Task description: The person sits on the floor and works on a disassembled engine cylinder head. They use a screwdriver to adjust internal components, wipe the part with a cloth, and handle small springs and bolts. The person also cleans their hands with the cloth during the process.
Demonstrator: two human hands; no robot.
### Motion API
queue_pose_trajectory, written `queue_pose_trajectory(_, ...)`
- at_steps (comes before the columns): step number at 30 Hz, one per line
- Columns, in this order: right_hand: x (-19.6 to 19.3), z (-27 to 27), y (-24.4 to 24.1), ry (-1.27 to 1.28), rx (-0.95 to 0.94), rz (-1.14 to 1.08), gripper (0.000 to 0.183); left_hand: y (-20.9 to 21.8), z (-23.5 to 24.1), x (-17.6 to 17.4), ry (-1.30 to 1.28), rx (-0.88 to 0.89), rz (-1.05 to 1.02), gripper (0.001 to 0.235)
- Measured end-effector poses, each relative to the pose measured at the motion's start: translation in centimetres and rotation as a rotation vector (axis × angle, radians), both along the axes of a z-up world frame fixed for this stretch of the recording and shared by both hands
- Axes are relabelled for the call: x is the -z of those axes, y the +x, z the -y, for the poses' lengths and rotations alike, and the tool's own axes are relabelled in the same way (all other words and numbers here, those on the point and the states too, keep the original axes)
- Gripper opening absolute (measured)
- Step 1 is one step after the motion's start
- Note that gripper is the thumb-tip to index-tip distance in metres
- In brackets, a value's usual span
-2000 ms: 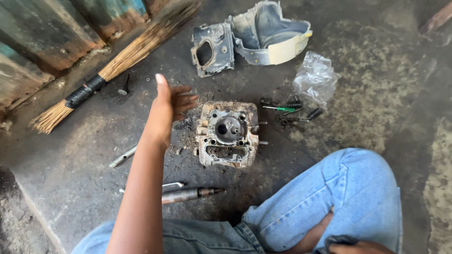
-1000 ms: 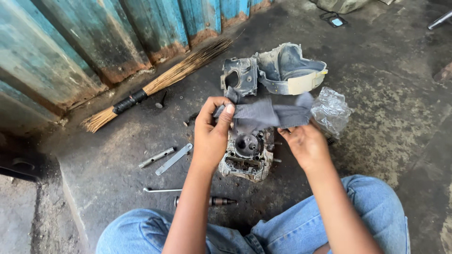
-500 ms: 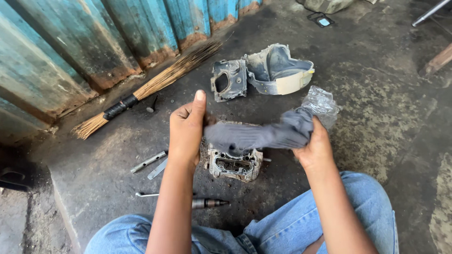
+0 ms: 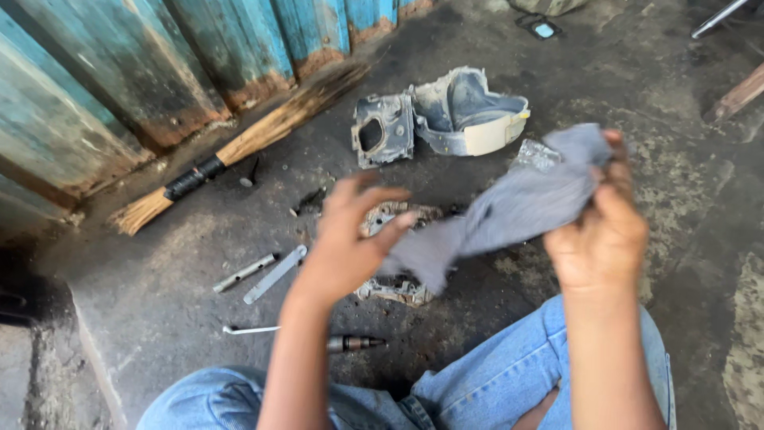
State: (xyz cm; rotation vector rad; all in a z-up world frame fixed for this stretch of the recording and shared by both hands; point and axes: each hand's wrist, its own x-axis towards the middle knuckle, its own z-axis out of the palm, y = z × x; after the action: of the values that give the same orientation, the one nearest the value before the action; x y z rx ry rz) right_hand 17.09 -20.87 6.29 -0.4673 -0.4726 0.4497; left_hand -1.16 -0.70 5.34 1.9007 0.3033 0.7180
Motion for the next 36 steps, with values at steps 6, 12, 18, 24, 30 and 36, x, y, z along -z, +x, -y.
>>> queue_pose_trajectory(6, 2.1, -4.7, -1.9, -0.337, -0.078, 0.292, 0.033, 4.9, 2.1, 4.0, -0.537, 0.314, 0.027, 0.025)
queue_pose_trajectory(12, 4.2, -5.4, 0.1, -0.335, -0.061, 0.223, 0.025, 4.5, -0.5, 6.2, -0.478, 0.184, 0.142, 0.019)
queue_pose_trajectory(18, 4.0, -4.7, 2.1, -0.230, -0.080, 0.060, 0.025, 4.7, -0.3, 5.5, -0.437, 0.079, 0.043, 0.024)
queue_pose_trajectory(24, 4.4, -4.8, 2.1, -0.210, -0.116, -0.001, 0.028, 5.7, 1.7, 6.8, -0.773, 0.303, -0.172, 0.041)
queue_pose_trajectory(30, 4.4, -3.8, 3.4, -0.197, -0.093, -0.013, 0.024, 4.7, -0.7, 7.0, -0.636, 0.189, 0.155, 0.022)
queue_pose_trajectory(36, 5.1, -4.2, 3.7, -0.255, -0.063, -0.100, 0.018, 2.7, -1.8, 3.7, -0.993, 0.159, 0.323, 0.028)
